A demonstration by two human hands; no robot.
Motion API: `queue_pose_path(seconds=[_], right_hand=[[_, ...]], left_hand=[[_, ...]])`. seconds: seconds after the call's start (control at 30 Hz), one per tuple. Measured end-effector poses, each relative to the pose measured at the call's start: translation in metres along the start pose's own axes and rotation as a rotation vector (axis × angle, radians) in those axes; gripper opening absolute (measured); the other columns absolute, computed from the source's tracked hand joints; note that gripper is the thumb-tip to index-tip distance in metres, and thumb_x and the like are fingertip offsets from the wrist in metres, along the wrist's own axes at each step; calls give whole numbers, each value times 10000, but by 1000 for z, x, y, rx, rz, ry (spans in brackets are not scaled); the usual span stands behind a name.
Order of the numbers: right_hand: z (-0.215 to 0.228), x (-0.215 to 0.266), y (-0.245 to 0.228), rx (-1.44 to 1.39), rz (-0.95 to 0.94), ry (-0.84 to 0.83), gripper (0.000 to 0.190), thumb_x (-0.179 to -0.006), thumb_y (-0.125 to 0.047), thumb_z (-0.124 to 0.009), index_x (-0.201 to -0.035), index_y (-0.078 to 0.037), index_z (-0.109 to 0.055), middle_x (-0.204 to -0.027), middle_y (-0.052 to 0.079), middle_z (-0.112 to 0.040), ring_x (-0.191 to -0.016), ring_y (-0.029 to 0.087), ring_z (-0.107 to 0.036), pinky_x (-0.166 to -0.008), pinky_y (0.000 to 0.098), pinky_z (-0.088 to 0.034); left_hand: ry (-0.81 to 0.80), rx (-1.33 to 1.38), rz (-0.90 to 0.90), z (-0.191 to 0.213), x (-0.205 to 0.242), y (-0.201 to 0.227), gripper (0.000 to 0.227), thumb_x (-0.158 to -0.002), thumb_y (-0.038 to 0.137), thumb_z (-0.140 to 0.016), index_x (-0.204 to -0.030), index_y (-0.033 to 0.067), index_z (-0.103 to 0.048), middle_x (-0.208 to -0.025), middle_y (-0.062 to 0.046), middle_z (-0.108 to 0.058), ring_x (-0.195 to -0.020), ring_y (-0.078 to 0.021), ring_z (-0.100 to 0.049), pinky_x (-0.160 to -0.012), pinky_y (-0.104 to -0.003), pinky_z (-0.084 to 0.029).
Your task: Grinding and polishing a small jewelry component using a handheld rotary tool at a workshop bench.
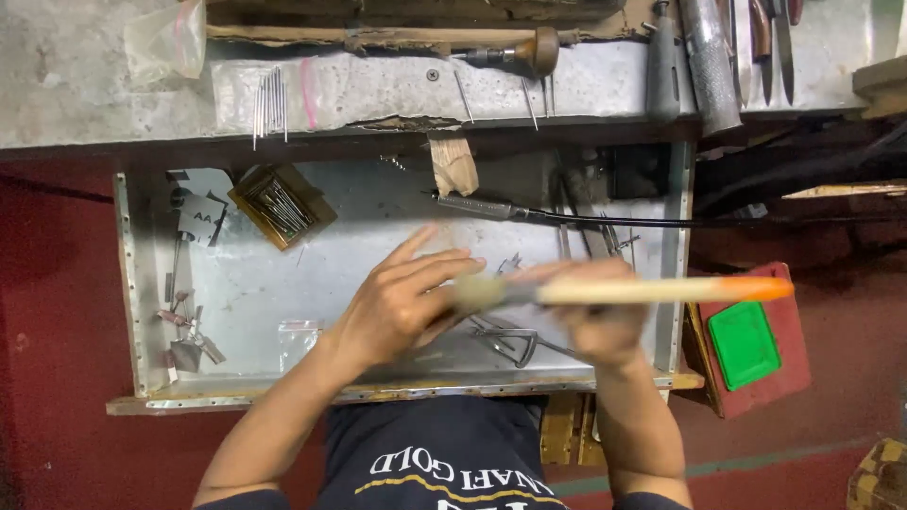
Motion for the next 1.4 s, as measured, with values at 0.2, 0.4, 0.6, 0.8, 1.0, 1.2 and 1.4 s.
queue_pose_path(seconds=[0.2, 0.4, 0.6, 0.8, 1.0, 1.2, 1.4], right_hand=[[49, 54, 51, 655, 214, 206, 285, -883, -245, -857, -1009, -34, -713, -1017, 176, -729, -955, 300, -716, -965, 396, -526], [13, -15, 5, 362, 255, 143, 178, -862, 119, -798, -933, 75, -640, -1003, 269, -778, -951, 389, -792, -858, 428, -630], [17, 30, 94, 883, 87, -241, 100, -989, -178, -662, -942, -97, -696, -816, 100, -749, -803, 293, -761, -681, 411, -569], [-34, 9, 26, 307, 88, -45, 188, -943, -97, -707, -761, -58, -685, -710, 151, -733, -663, 391, -729, -641, 446, -597], [-12, 42, 65, 267, 62, 106, 129, -818, -66, -798, -738, -91, -700, -713, 120, -724, -639, 292, -707, -660, 388, -584], [20, 44, 70, 438, 130, 300, 296, -813, -70, -906, -990, -17, -673, -907, 160, -748, -816, 269, -757, -767, 370, -605], [-2, 5, 39, 475, 258, 267, 180, -921, 63, -762, -1055, 23, -649, -1015, 235, -787, -937, 353, -785, -810, 425, -634]], left_hand=[[129, 86, 253, 17, -2, -12, 82, -889, 164, -840, -956, 127, -810, -946, -41, -800, -888, -268, -802, -853, -452, -637], [-31, 52, 387, 13, -2, -22, 85, -904, 126, -794, -988, 113, -790, -1012, -45, -775, -880, -282, -781, -766, -432, -629], [-139, -42, 124, -3, 7, -9, 143, -909, 238, -793, -902, 95, -781, -1407, -258, -633, -1380, -478, -545, -1148, -586, -421], [-59, 115, 152, -4, 12, -12, 96, -910, 154, -790, -939, 63, -785, -1397, -245, -662, -1193, -447, -689, -961, -530, -588], [108, 299, 388, -26, 42, -51, 177, -816, -12, -812, -985, 9, -766, -1090, -165, -775, -1004, -389, -765, -836, -482, -630], [158, 310, 481, 2, 26, -38, 115, -925, 61, -770, -1037, 60, -801, -1040, -96, -802, -979, -316, -787, -827, -406, -629], [243, 661, 633, -16, 38, -37, 142, -1006, 30, -630, -1097, -32, -721, -1124, -199, -790, -1086, -334, -765, -938, -462, -609]])
Point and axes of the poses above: each hand's wrist, its own x-axis away from the middle knuckle, its own z-axis out of the back of the hand, y = z × x, the point moved 6 cm from there along -x, towards the middle knuckle
